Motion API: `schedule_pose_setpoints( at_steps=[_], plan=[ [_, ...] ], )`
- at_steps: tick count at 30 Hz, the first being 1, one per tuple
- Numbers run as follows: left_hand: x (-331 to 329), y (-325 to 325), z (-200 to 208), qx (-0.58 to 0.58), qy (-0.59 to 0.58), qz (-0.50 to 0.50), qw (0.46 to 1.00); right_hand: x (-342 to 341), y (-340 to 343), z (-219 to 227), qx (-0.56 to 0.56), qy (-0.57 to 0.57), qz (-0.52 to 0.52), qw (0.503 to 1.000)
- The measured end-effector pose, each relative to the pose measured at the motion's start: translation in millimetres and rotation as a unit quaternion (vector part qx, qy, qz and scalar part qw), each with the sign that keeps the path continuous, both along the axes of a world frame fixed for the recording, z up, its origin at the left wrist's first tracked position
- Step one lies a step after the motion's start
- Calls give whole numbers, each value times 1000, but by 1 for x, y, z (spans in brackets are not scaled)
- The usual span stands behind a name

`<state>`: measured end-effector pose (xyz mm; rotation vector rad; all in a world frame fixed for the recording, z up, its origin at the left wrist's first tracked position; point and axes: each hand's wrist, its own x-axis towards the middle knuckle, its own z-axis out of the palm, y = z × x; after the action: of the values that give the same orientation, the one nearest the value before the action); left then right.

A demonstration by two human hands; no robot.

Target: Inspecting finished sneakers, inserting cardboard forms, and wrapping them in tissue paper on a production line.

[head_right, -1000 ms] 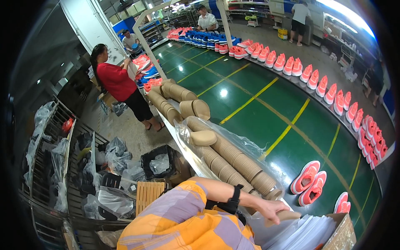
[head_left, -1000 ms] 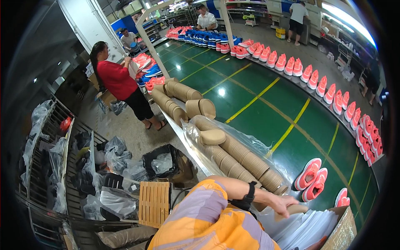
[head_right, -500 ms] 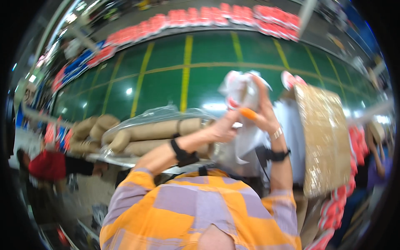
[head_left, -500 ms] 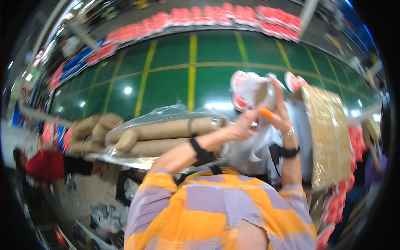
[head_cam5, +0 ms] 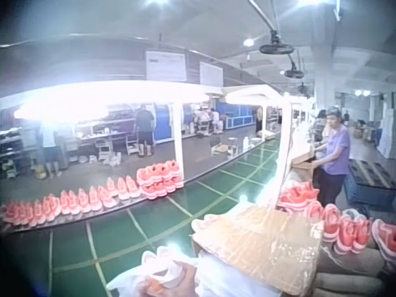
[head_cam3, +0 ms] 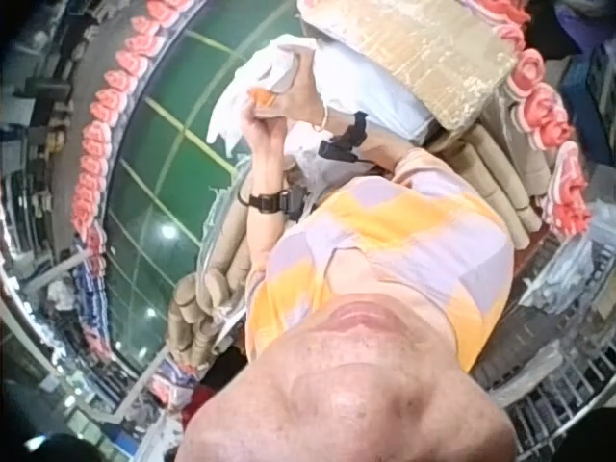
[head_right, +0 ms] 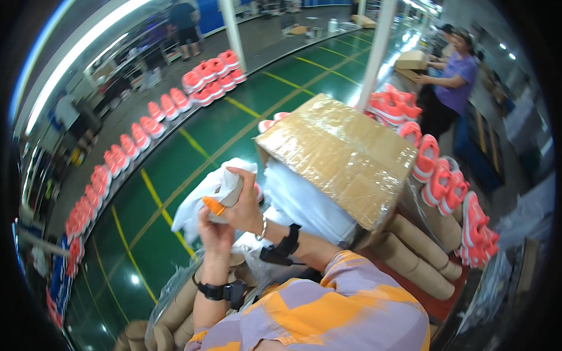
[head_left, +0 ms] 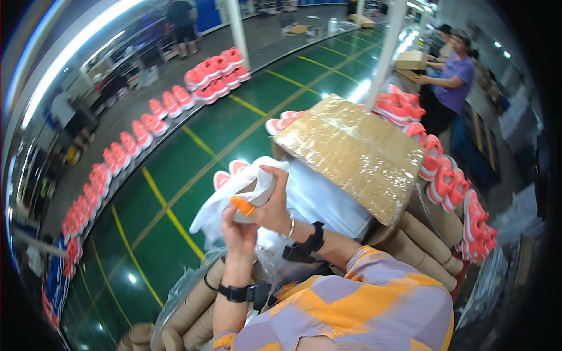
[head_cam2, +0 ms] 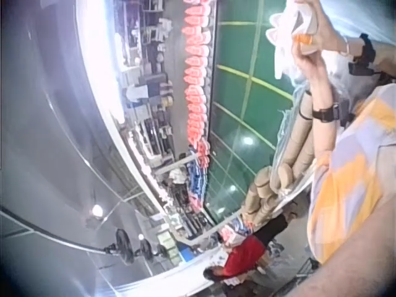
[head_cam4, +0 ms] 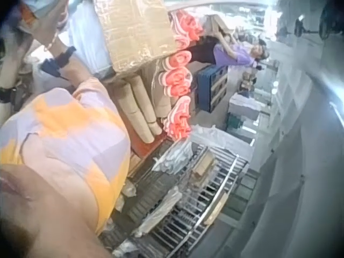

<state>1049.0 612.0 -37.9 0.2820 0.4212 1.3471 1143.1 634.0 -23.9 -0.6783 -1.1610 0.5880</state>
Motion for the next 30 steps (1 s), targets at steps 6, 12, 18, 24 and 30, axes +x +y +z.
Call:
schedule_pose_setpoints(
  at_steps=[6,12,18,24,30],
  plan=[
    [-7,31,25,84,206,55,973,22,-5,18,-24,-138,18,990],
    [10,20,-12,96,327,-54,938,44,35,18,171,-449,15,877],
    [19,21,-35,138,426,-105,888,46,82,-18,-146,-231,93,957],
    [-13,78,-38,9,201,44,978,38,65,-34,-99,-422,72,898],
    [-71,151,-100,12,511,-153,846,82,70,-55,-180,-523,28,833]
  ],
)
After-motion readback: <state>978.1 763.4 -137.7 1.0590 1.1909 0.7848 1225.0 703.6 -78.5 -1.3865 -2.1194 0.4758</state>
